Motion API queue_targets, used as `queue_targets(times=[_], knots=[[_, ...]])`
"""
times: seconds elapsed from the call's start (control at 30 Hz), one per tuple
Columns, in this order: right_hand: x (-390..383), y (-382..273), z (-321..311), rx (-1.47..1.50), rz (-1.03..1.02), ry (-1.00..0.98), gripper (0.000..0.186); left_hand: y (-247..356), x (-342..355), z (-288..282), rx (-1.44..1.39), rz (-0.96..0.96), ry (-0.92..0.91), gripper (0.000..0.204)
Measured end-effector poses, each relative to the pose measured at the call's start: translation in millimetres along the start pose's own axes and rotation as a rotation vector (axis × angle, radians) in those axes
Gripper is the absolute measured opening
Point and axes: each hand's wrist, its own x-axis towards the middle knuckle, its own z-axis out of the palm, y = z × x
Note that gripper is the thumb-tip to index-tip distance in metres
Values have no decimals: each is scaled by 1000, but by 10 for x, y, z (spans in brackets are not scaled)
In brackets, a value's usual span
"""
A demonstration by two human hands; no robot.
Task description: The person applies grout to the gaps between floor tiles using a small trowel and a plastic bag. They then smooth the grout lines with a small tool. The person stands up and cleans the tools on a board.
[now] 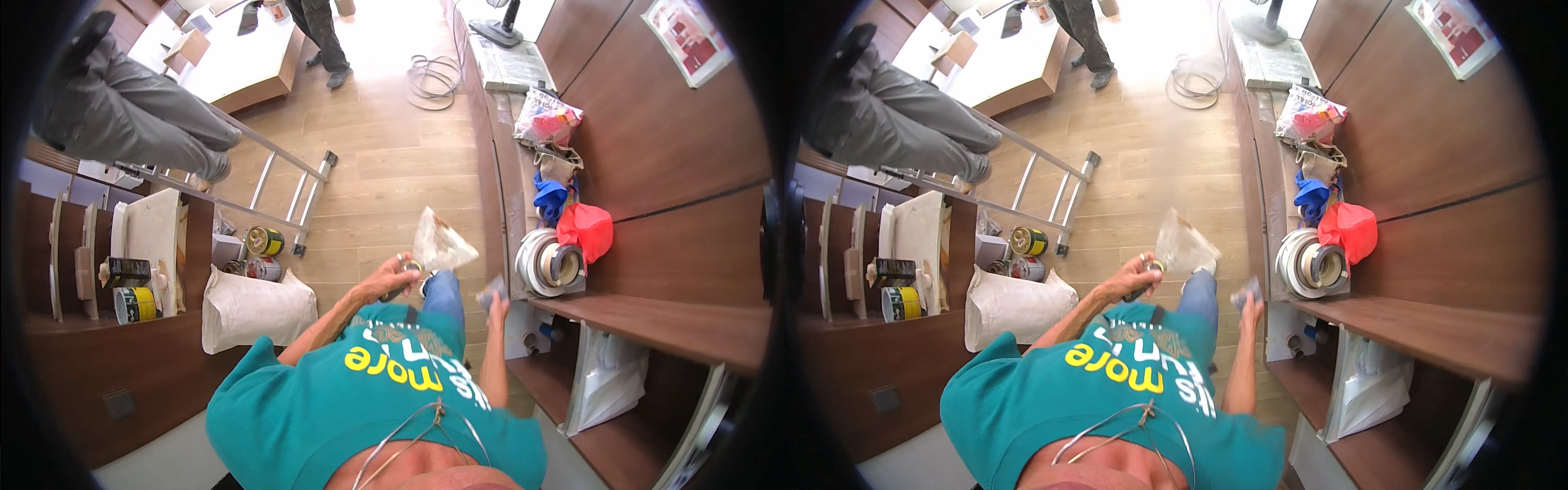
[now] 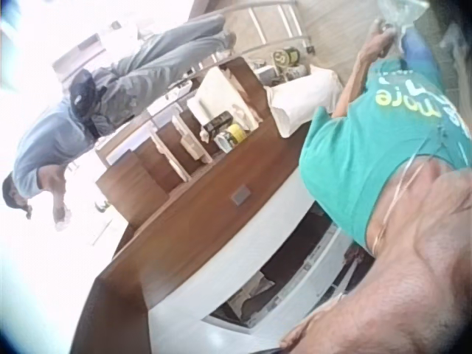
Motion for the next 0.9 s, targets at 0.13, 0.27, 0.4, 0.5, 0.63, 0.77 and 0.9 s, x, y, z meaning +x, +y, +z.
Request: queue_targets(times=[0.13,0.27,0.4,0.5,0.63,0.77,0.9], knots=[[1521,-1539,1363,-111,-186,-253,28,746,550,-217,-47,128,199,37],[2525,-3149,2675,-289,-521,-422,34,1461,1168,-509,-132,252,279,36],[3449,-3769,3657,-537,-541,-547,41,1964,1985,-1033,-170,277,314,36],[4214,-3375,3875,-571,-661,-466,43,2434,2635,-1542,-133,240,291,33],[4576,-2693,3344,-311,-66,-278,19,3616,3624,-2258,58,206,274,21],[4413,-2343,2688,-428,105,90,22,4786,4576,-3043,59,244,174,27],[4566,-2617,3276,-454,372,216,24,5839,5256,-3765,115,178,230,25]])
